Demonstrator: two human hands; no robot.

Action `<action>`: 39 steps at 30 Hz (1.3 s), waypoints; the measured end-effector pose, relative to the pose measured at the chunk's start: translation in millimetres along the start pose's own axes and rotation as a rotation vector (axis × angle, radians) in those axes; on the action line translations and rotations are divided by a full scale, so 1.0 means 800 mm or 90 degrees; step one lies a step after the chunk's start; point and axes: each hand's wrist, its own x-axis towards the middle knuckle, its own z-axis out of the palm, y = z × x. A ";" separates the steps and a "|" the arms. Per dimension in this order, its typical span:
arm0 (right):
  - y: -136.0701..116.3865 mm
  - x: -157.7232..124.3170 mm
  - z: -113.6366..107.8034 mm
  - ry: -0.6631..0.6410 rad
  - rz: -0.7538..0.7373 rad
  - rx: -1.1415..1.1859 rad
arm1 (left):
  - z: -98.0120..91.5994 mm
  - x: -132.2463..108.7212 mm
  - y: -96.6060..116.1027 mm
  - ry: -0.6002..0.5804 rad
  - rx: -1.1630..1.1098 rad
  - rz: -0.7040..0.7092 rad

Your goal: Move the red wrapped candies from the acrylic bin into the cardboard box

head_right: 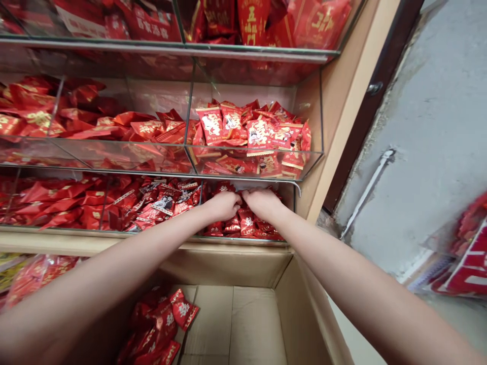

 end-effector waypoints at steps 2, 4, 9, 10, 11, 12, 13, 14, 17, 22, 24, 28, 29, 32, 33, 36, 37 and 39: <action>-0.004 0.000 -0.002 0.002 -0.023 -0.028 | -0.002 0.000 0.001 0.006 0.005 -0.003; -0.002 -0.001 -0.002 0.000 -0.040 -0.044 | -0.004 -0.001 0.003 0.020 0.004 -0.008; 0.014 -0.003 0.001 0.014 -0.017 -0.029 | -0.003 0.003 0.000 0.050 -0.007 -0.034; 0.017 -0.003 0.003 0.017 -0.011 -0.016 | -0.003 0.005 -0.001 0.051 -0.007 -0.038; 0.020 -0.002 0.004 0.019 -0.009 0.000 | -0.002 0.007 -0.002 0.050 -0.006 -0.041; 0.023 -0.001 0.005 0.022 -0.013 0.019 | -0.002 0.009 -0.002 0.046 -0.004 -0.043; 0.024 0.000 0.007 0.023 -0.017 0.038 | -0.002 0.011 -0.003 0.039 -0.001 -0.045; 0.026 0.002 0.007 0.020 -0.019 0.056 | -0.002 0.013 -0.003 0.031 0.002 -0.048; 0.027 0.007 0.008 -0.001 0.006 0.094 | -0.004 0.018 0.000 0.007 0.010 -0.058; 0.026 0.009 0.004 -0.037 0.037 0.096 | -0.010 0.020 0.005 -0.013 0.015 -0.078; 0.025 0.009 0.002 -0.032 0.067 0.089 | -0.010 0.020 0.005 -0.018 0.016 -0.086; 0.024 0.011 -0.002 -0.043 0.163 0.101 | -0.008 0.022 0.002 -0.021 0.023 -0.101; 0.024 0.012 -0.002 -0.044 0.177 0.103 | -0.008 0.023 0.002 -0.021 0.025 -0.104; 0.025 0.013 0.000 -0.044 0.183 0.101 | -0.012 0.022 0.001 -0.019 0.031 -0.109; 0.026 0.013 0.001 -0.048 0.183 0.101 | -0.015 0.020 0.001 -0.016 0.034 -0.110; 0.029 0.011 0.004 -0.059 0.182 0.104 | -0.027 0.014 -0.001 -0.011 0.046 -0.113; 0.029 0.010 0.006 -0.054 0.177 0.104 | -0.031 0.012 -0.002 -0.014 0.052 -0.116; 0.029 0.008 0.009 -0.038 0.161 0.104 | -0.037 0.011 -0.004 -0.040 0.064 -0.126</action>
